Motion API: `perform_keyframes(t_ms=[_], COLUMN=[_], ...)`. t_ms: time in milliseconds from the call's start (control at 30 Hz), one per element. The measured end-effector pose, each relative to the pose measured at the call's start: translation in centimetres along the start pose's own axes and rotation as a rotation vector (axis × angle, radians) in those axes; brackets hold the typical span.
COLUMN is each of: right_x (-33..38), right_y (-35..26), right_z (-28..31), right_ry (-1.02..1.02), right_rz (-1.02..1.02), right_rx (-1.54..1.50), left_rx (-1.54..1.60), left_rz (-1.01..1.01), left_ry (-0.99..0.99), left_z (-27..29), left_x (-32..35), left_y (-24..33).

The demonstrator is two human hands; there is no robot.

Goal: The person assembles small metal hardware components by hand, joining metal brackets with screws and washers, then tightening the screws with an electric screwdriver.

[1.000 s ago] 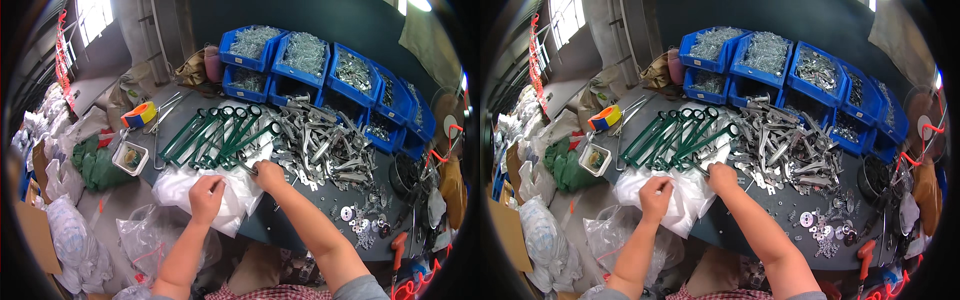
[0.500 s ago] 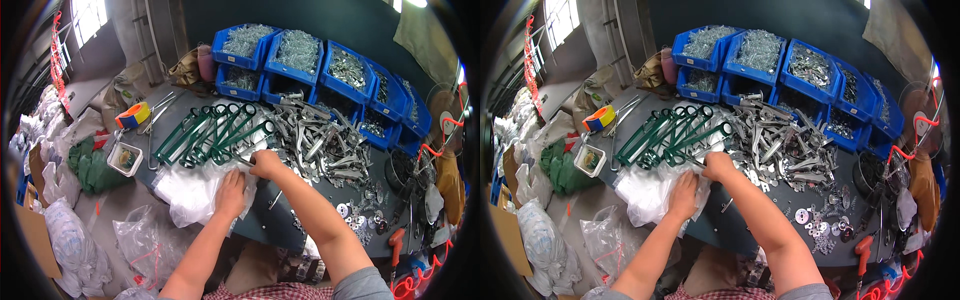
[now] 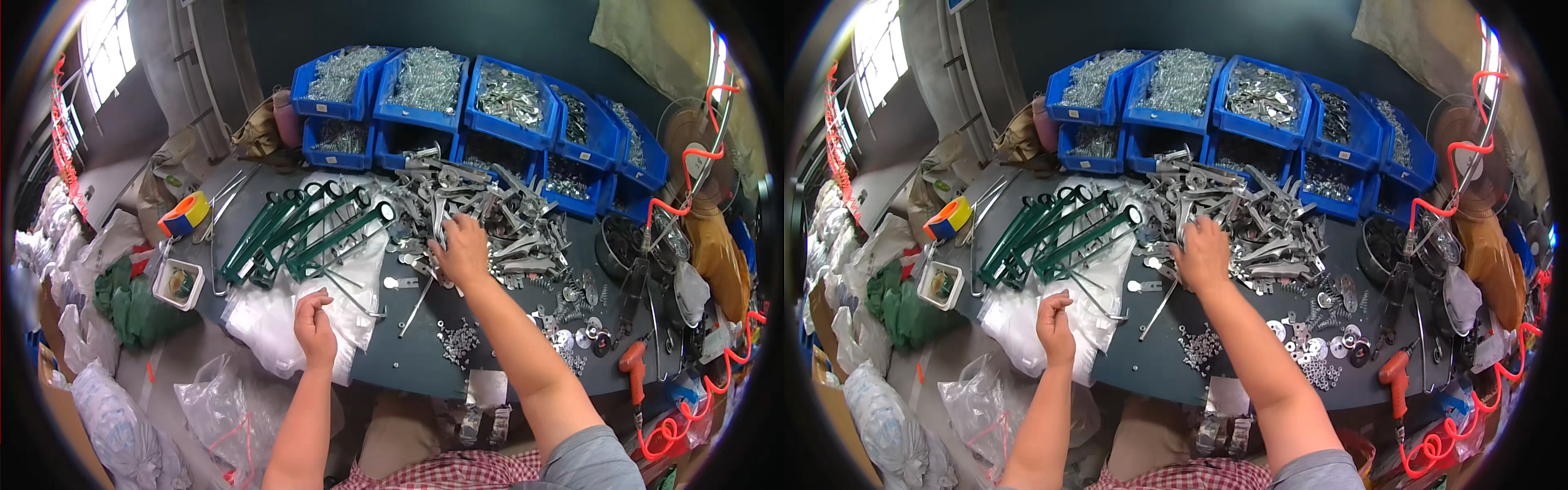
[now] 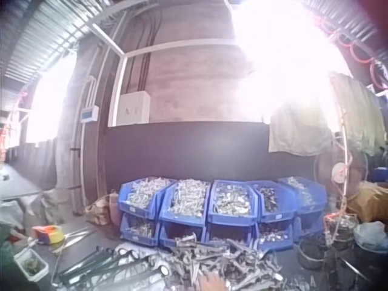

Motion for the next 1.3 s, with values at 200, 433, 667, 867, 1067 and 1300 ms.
perform_keyframes(t_ms=[200, 433, 667, 867, 1067, 1300], right_x=[0.7, 1.7, 3.2, 8.0, 23.5, 30.4], right_y=[3.1, 7.4, 8.9, 1.3, -9.2, -4.9], right_z=[-0.2, 0.0, 0.5, 10.4, 15.3, 17.3], right_ry=[-0.184, -0.231, -0.013, -0.200, -0.384, -0.476], right_rz=[-0.007, -0.613, -0.896, -0.622, 0.044, -0.507], right_rx=[0.253, 0.083, -1.138, -1.451, -0.788, -1.012], left_rx=[0.163, 0.274, 0.318, 0.426, 0.871, 0.663], left_rz=[0.051, 0.196, 0.341, 0.352, 0.762, 0.908], left_ry=[-0.042, -0.251, -0.440, -0.524, -0.416, -1.026], left_z=[0.7, 0.8, 1.1, -0.6, -4.1, -3.6], left_x=[5.3, 12.2, 15.6, 14.9, 15.6, 22.8], left_y=[6.7, 8.9, 9.3, 10.0, 13.4, 15.2])
Point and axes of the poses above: each hand's wrist, its own x-axis away from the middle knuckle, its own z-axis out of the back of the hand, y = z × x, the point moved 8 cm from there along -x, towards the middle knuckle, and after that the axes turned 2 degrees about -x, right-handed, at the moved point
